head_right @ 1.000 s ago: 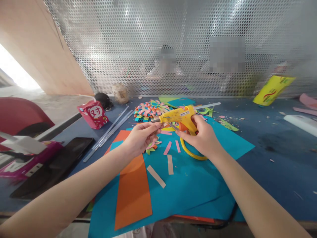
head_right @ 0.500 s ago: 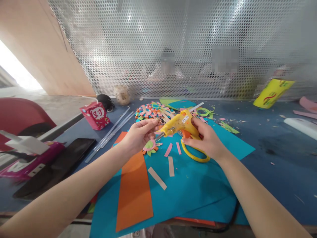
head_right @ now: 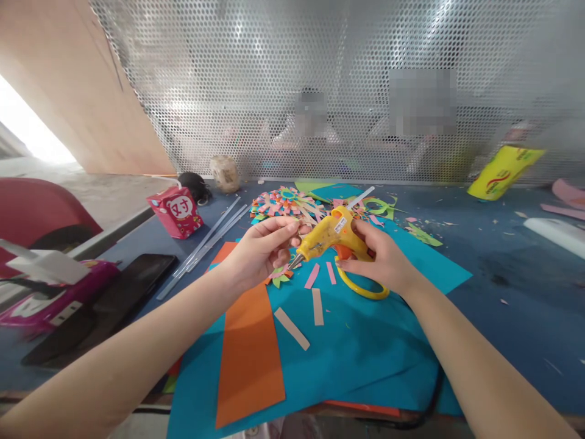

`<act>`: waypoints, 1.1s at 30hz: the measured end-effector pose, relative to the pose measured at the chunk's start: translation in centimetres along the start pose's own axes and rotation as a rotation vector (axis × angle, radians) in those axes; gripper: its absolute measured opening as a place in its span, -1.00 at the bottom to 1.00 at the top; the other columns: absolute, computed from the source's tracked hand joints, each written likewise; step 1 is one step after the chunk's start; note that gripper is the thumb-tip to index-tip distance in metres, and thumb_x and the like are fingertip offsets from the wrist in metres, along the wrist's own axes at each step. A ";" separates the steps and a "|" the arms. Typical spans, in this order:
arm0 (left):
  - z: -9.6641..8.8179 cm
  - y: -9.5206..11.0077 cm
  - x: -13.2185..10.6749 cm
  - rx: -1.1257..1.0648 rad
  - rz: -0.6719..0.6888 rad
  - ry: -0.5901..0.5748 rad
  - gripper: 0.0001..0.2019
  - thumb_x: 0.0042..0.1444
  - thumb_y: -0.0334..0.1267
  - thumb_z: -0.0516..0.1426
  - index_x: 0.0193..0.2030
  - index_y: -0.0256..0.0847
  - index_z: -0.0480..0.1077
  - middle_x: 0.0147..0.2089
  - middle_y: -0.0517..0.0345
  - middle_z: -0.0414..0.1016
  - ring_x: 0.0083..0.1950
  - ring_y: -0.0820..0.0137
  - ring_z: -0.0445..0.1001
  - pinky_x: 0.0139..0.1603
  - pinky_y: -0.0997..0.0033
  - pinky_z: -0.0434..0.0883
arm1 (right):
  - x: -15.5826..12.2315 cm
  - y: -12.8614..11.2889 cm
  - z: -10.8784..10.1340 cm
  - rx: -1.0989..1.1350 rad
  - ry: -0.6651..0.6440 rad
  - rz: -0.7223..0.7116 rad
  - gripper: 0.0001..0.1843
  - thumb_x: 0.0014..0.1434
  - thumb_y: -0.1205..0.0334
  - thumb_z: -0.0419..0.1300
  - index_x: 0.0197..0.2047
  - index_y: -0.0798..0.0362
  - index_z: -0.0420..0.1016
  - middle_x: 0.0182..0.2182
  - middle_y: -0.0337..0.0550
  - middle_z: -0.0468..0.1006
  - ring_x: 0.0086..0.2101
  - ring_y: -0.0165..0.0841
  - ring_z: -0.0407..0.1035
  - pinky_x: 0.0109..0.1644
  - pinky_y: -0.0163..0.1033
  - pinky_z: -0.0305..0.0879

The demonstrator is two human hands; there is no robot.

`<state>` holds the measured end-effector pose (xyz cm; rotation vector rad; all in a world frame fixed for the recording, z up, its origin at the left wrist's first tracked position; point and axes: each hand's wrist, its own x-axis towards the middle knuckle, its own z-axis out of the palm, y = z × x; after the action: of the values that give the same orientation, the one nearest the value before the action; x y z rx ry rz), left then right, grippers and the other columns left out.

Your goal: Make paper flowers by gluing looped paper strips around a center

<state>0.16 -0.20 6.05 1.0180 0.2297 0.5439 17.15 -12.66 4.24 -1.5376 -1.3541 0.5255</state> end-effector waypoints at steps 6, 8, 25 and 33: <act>-0.1 0.0 0.0 -0.041 0.005 -0.033 -0.97 -0.09 -0.40 0.22 -0.46 -0.30 0.44 -0.45 0.17 0.49 -0.54 0.63 0.37 -0.76 0.73 0.13 | 0.0 -0.1 0.0 0.008 0.005 0.004 -0.45 -0.14 0.13 0.31 -0.04 -0.03 0.30 -0.15 -0.10 0.45 -0.14 -0.14 0.37 -0.16 -0.08 0.39; -0.2 0.0 0.1 -0.030 0.005 -0.022 -0.95 -0.11 -0.40 0.23 -0.46 -0.30 0.44 -0.45 0.16 0.49 -0.54 0.63 0.37 -0.76 0.73 0.13 | 0.0 -0.1 -0.1 0.030 0.002 0.005 -0.46 -0.14 0.14 0.31 -0.05 -0.04 0.30 -0.15 -0.12 0.45 -0.14 -0.15 0.36 -0.16 -0.09 0.38; -0.7 -1.4 12.0 0.838 0.128 -0.073 -0.92 -0.12 -0.33 0.24 -0.45 -0.29 0.49 -0.59 0.18 0.47 -0.67 0.57 0.31 -0.63 0.57 0.26 | 1.5 0.1 -3.6 0.214 0.814 -0.032 -0.68 -0.15 0.11 0.29 -0.39 -0.02 0.23 -0.59 -0.37 0.24 -0.67 -0.51 0.13 -0.76 -0.42 -0.09; 3.1 -3.1 20.6 1.330 0.197 -0.255 -0.84 -0.04 -0.21 0.19 -0.39 -0.29 0.44 -0.40 0.13 0.49 -0.42 0.46 0.40 -0.38 0.44 0.31 | 1.4 0.1 -5.1 0.221 0.946 0.027 -0.66 -0.17 0.09 0.29 -0.40 -0.03 0.21 -0.64 -0.38 0.22 -0.69 -0.51 0.11 -0.76 -0.40 -0.05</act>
<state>19.89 7.16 6.42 2.4042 0.2602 0.3939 21.78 -13.28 6.65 -1.3400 -0.5210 -0.0676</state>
